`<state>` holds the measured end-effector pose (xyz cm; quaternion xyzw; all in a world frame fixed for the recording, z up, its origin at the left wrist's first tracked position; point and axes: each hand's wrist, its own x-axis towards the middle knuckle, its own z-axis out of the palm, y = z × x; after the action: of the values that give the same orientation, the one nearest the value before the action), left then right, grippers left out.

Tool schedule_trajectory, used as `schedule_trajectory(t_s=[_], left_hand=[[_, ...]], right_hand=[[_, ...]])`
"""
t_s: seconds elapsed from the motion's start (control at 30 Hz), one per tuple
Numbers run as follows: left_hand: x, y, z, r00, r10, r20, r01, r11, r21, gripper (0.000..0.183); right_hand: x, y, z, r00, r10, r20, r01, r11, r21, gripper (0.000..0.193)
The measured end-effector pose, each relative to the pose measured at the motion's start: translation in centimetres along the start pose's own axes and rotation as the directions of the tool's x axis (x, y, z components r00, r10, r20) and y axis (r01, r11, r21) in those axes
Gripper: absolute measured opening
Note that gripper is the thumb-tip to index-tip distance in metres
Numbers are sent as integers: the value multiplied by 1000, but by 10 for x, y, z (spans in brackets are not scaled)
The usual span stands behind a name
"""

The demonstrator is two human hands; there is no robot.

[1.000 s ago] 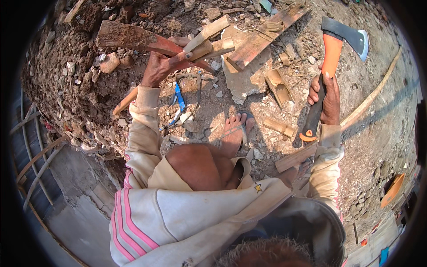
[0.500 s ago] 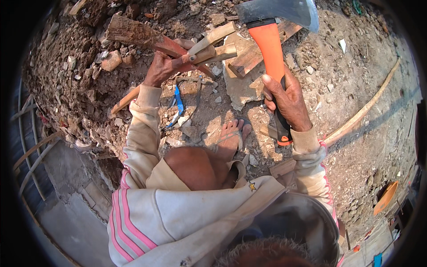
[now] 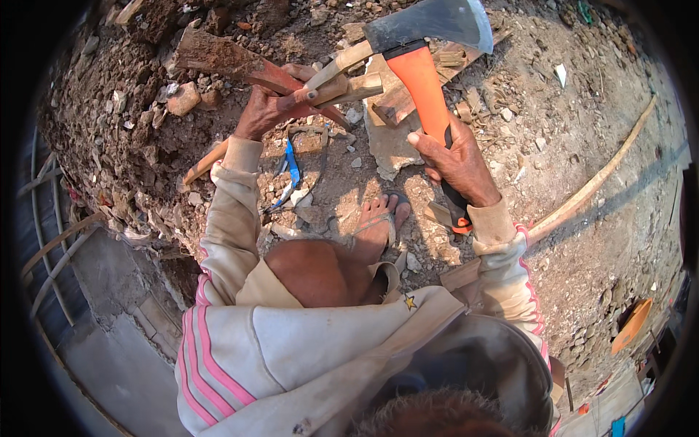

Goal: The person shapes a segment of bamboo by hand using a small axe, striking the wood to remove pieces while supporting it on a wooden board.

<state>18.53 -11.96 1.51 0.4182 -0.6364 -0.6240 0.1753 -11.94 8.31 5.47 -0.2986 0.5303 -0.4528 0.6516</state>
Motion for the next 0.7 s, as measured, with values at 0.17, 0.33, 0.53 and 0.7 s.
schedule_trajectory(t_s=[0.17, 0.33, 0.53, 0.7], left_hand=[[-5, 6, 5, 990, 139, -1, -138, 983, 122, 53], [-4, -5, -1, 992, 123, 33, -124, 992, 25, 53], [-7, -2, 1, 979, 201, 8, -197, 950, 243, 67], [-4, -5, 5, 987, 161, -13, -149, 943, 299, 80]], right_hand=[[-5, -4, -2, 999, 2, -39, 1, 996, 88, 38], [-14, -38, -43, 922, -241, -302, 310, 928, 208, 20], [-10, -33, -105, 838, -268, -476, 410, 885, 223, 18], [5, 36, -114, 858, 50, -511, 155, 924, 351, 28]])
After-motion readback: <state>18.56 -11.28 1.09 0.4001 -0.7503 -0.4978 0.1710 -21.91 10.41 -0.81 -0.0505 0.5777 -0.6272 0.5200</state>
